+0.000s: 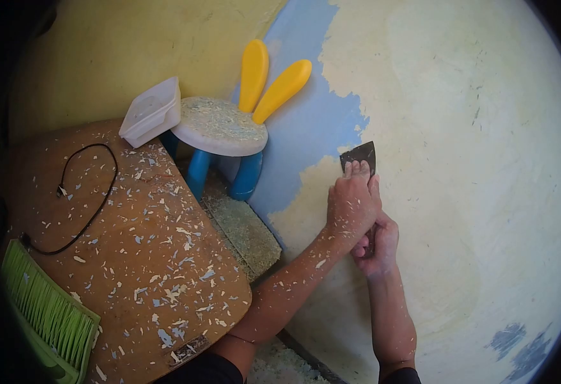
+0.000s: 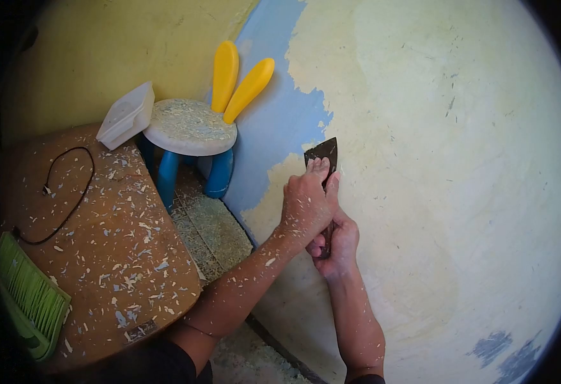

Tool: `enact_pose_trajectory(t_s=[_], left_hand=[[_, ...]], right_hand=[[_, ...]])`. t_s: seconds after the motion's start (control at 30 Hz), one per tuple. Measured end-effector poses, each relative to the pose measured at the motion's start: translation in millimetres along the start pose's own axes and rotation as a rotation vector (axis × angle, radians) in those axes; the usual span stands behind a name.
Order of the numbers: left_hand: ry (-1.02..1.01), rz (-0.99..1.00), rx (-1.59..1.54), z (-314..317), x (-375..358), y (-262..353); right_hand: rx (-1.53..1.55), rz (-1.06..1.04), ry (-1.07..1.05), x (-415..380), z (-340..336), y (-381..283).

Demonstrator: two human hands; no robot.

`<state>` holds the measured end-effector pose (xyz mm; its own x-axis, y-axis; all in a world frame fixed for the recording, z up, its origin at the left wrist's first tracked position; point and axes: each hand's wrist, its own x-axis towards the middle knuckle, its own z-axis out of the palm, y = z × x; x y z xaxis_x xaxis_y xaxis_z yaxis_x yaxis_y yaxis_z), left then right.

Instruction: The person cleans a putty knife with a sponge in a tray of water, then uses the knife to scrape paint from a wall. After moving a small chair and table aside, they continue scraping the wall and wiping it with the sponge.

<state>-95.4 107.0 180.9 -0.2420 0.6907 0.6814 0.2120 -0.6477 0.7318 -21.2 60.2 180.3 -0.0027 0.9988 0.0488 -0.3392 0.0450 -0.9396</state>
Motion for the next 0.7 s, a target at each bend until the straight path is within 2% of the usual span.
enact_pose_trajectory(t_s=[0.1,0.13,0.23,0.37,0.43,0.5,0.57,0.7], left_hand=[[-0.026,0.002,0.057,8,-2,-4],[-0.093,-0.034,0.103,5,-6,4],[-0.023,0.015,0.157,11,-14,10],[0.111,0.019,0.014,23,-2,-22],[0.116,0.027,0.021,17,-4,-14],[-0.021,-0.025,0.073,12,-13,-1],[0.034,0.029,0.121,24,-10,-12],[0.118,-0.033,-0.022,22,-1,-23]], right_hand=[[0.039,0.044,0.020,-5,-7,4],[0.050,0.071,0.034,-9,-12,4],[-0.036,0.058,0.022,-13,-12,-3],[-0.009,0.041,0.010,12,-15,2],[0.008,0.057,0.024,2,-18,4],[0.017,0.063,0.031,-7,-13,1],[0.027,-0.021,-0.005,-12,-4,-2],[-0.016,0.051,0.055,12,-14,2]])
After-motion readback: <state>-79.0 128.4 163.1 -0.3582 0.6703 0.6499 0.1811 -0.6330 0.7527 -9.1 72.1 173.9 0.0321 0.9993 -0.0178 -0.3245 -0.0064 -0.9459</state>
